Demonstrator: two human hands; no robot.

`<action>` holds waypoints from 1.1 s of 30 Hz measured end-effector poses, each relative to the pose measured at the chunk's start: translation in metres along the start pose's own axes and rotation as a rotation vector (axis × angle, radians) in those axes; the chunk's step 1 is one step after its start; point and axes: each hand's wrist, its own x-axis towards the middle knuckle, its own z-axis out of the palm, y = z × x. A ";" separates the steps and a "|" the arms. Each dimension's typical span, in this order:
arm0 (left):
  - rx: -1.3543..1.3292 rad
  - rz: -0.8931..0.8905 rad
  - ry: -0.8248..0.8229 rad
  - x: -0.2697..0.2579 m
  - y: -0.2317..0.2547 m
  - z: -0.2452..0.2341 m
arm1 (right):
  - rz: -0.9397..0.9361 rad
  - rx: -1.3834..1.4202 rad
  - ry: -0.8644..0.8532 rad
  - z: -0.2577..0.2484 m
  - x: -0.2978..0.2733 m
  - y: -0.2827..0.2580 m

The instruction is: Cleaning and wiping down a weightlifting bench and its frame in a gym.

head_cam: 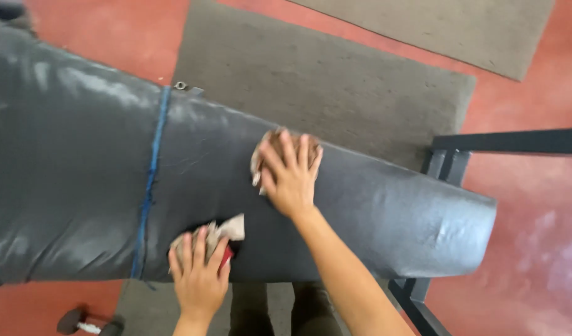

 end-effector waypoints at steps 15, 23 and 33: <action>-0.232 0.012 0.193 0.241 -0.005 0.050 | -0.005 0.069 -0.106 0.009 -0.148 -0.106; -0.310 0.182 0.206 0.090 -0.092 -0.035 | -0.026 -0.057 -0.017 0.026 -0.028 -0.122; 0.072 -0.149 0.042 -0.012 -0.186 0.000 | 0.032 -0.029 0.149 0.061 0.053 -0.181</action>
